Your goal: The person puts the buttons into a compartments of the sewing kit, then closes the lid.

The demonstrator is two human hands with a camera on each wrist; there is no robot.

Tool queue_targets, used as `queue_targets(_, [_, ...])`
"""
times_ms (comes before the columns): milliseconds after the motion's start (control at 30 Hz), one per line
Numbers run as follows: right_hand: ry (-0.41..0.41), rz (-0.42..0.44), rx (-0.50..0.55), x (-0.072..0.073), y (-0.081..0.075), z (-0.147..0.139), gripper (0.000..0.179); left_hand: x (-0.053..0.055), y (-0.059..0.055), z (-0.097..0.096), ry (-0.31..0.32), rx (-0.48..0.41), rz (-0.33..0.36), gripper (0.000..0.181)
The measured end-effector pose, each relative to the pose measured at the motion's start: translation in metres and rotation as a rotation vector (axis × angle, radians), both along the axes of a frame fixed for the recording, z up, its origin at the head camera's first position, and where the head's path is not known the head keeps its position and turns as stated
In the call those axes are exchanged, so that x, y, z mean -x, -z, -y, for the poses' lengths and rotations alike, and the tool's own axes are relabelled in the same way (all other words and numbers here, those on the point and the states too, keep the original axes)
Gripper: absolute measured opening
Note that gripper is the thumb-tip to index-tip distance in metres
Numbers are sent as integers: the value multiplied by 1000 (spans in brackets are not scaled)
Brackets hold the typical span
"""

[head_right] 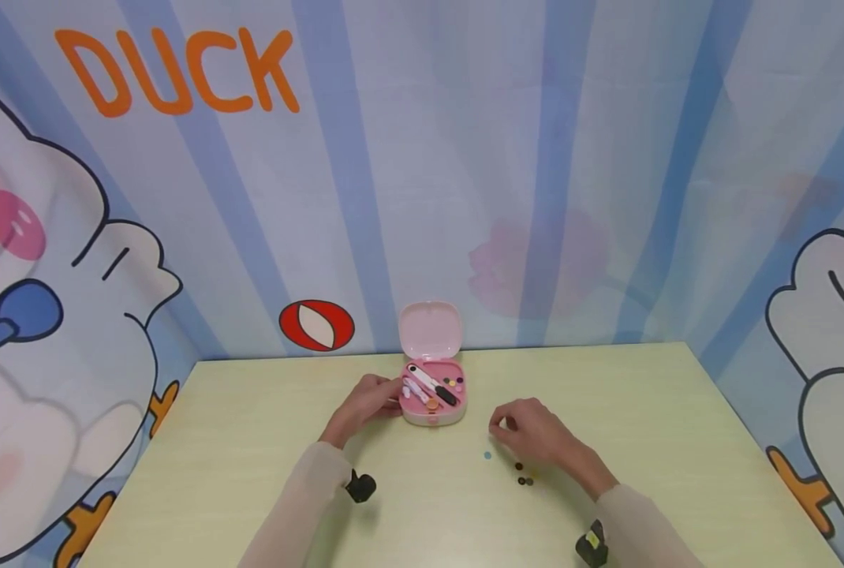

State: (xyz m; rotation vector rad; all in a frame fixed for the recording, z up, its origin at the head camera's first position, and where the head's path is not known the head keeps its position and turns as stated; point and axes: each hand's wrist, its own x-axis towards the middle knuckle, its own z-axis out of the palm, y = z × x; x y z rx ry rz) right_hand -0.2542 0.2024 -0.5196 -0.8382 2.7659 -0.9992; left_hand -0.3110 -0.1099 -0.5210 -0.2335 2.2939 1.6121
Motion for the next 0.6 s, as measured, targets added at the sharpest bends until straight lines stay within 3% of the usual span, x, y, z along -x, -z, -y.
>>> queue_targets(333, [13,-43,-5,24,-10,17,8,0,-1,-1,-14,17,8,50])
queue_targets(600, [33,-75,16,44,-20,30,5,0,0,0,-2,-24,-10,48])
